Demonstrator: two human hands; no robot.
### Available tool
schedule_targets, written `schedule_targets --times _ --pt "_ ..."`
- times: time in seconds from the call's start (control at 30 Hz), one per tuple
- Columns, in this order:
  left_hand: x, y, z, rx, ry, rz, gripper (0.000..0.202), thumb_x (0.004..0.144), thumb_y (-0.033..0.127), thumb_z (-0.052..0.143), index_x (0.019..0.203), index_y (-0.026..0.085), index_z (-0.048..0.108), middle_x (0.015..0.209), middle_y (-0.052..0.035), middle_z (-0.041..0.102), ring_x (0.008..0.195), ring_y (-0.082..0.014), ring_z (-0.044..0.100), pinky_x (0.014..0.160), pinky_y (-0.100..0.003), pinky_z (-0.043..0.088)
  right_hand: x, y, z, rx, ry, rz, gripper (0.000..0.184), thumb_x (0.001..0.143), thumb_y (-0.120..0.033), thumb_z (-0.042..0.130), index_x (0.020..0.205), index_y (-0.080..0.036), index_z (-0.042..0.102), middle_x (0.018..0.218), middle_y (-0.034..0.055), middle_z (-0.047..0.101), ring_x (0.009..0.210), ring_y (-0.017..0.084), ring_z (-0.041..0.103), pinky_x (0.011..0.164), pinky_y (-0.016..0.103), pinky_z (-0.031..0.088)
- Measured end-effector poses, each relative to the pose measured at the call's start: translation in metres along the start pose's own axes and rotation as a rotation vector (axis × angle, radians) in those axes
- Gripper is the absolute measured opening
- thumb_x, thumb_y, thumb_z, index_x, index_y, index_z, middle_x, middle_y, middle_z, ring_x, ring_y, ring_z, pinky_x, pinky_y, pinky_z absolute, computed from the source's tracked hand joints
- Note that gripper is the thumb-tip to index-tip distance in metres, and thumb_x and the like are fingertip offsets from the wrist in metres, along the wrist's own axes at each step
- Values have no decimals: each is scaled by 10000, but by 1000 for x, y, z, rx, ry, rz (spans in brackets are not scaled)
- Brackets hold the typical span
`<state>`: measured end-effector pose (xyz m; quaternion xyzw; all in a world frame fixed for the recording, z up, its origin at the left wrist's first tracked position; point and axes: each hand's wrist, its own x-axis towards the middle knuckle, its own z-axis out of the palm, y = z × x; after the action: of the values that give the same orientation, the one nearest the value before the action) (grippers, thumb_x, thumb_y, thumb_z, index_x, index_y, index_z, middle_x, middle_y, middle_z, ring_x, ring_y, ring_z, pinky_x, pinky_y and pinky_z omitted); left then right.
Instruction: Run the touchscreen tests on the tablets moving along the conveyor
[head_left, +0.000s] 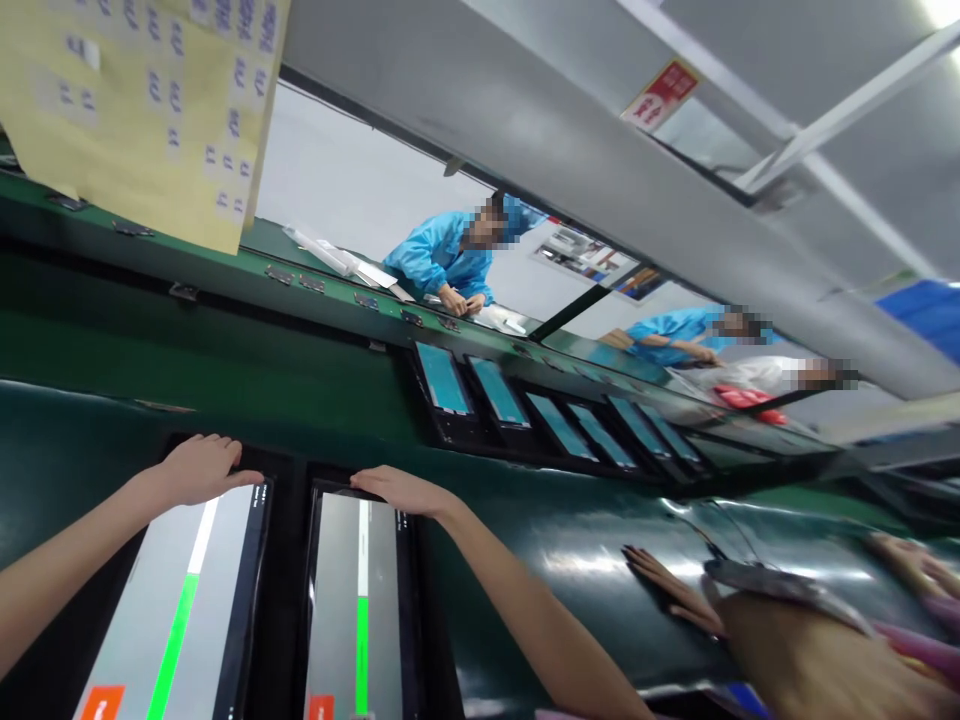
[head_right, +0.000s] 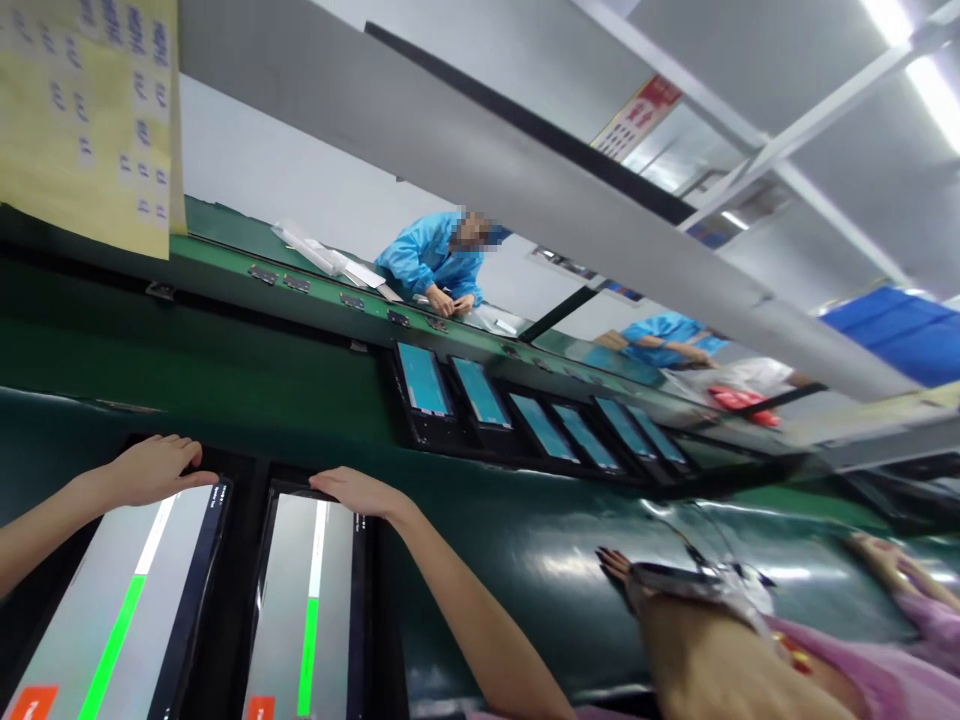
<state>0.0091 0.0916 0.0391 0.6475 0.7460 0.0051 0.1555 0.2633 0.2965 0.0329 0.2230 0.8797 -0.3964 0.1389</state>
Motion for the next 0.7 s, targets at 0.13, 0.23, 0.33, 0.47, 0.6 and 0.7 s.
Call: schedule_targets --times 0.13,0.23,0.33,0.47,0.6,0.7 --pt "0 -1 4 -13 10 11 636 930 621 219 966 118 607 993 -146 644 929 -330 590 828 -437 421 5 5 -4 22 -86 -28 393 928 -493 500 868 -144 670 869 44 686 828 188 641 795 364 501" --pt "0 -1 4 -18 12 5 623 928 607 250 981 106 616 1001 -163 646 928 -338 594 837 -445 419 12 5 -12 6 -49 -56 381 922 -489 533 858 -134 658 842 29 673 808 177 637 786 356 501" --pt "-1 -1 2 -40 -1 5 587 927 590 272 955 126 629 1013 -157 651 945 -330 598 841 -426 421 23 3 -29 -19 71 -68 392 938 -484 513 831 -132 646 793 20 654 769 167 631 764 352 506" --pt "-1 -1 1 -88 -20 -5 552 927 558 270 895 142 632 1000 -151 654 936 -328 601 835 -416 414 35 -3 -50 -34 348 -97 371 946 -476 491 882 -143 642 858 39 668 846 187 640 833 392 502" --pt "0 -9 -8 -204 -82 6 603 911 608 245 806 160 634 937 -132 663 857 -312 613 742 -372 416 23 -11 -37 -48 672 -176 336 981 -408 353 1039 -209 617 1090 69 660 1092 219 588 978 428 443" --pt "1 -15 -29 -324 -184 31 718 870 720 216 669 163 621 780 -116 655 726 -277 609 645 -331 403 4 -9 -3 -100 855 -239 314 972 -335 307 1075 -220 580 1152 82 642 1180 243 540 1044 484 382"
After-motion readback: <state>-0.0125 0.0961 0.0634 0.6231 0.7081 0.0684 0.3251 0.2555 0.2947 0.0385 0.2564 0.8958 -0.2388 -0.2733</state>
